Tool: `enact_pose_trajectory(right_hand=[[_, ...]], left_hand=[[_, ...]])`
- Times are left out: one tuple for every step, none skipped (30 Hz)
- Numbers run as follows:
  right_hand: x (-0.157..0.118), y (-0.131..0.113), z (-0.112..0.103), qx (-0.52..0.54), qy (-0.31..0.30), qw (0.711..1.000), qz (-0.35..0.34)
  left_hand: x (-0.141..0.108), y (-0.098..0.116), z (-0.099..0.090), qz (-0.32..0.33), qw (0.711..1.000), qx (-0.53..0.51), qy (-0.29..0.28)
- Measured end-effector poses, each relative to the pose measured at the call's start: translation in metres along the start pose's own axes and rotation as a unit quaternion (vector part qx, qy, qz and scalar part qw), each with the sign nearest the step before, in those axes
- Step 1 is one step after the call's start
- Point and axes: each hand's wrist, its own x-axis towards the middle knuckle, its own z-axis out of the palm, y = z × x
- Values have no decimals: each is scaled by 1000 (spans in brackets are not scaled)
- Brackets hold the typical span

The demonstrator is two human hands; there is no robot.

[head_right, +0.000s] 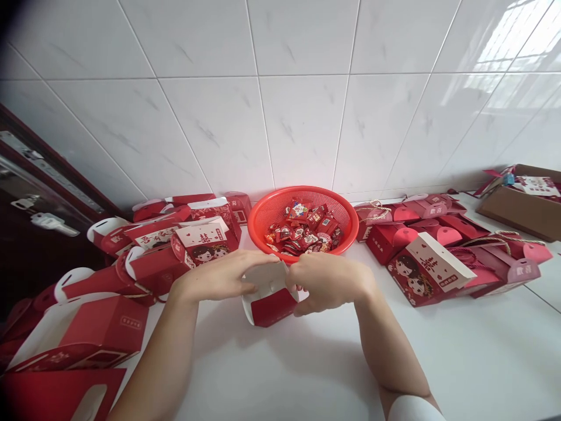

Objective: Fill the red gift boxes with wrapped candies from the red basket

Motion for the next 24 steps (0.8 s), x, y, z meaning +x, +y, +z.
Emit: enact_pose_trajectory(right_hand=[[-1,5,-3,31,8,999,-18],[-3,11,-5,72,21,996,-44],[-3,20,-8,123,41,989,-71],[-3,30,-10,173,70,978,-94],[-1,42,-12,215,114,965,-102],[2,54,-12,253,166,948,-93],[7,67,-12,288,229,927,-66],[13,81,-10,308,305,901,-31],[20,93,-8,309,367,877,8],[28,105,-5,288,412,863,55],[36,116,-1,252,435,857,113],[44,125,2,216,441,855,167],[51,133,5,204,434,856,190],[57,141,7,197,425,860,204],[61,148,9,194,411,865,214],[65,155,9,195,393,871,218],[67,161,9,198,375,878,222],[68,168,7,202,356,885,225],[69,175,5,206,337,890,227],[70,182,3,211,321,895,228],[70,188,1,216,307,898,230],[71,195,-1,221,295,900,231],[72,200,-3,228,283,903,230],[73,205,-4,236,272,905,227]], left_hand=[[1,0,1,-8,1000,1,3],[3,-1,2,-14,1000,4,6],[4,0,2,-17,1000,9,10],[5,0,3,-18,1000,17,12],[6,1,4,-17,999,26,13],[8,3,4,-13,999,34,12],[9,4,5,-6,999,40,10],[11,5,5,4,999,42,8],[13,6,6,18,999,41,7],[15,7,7,32,999,36,9],[17,7,7,45,998,30,12],[19,6,8,55,998,23,17],[20,6,9,61,998,16,22],[21,5,10,66,997,10,27],[22,4,10,70,997,5,32],[22,3,10,74,997,2,37],[22,3,10,78,996,-1,42],[21,3,10,82,996,-5,46],[21,3,9,85,995,-8,50],[20,3,8,87,995,-13,54],[19,3,8,88,994,-17,60],[19,3,7,89,993,-23,67],[20,3,7,89,993,-29,78],[21,2,7,91,991,-37,93]])
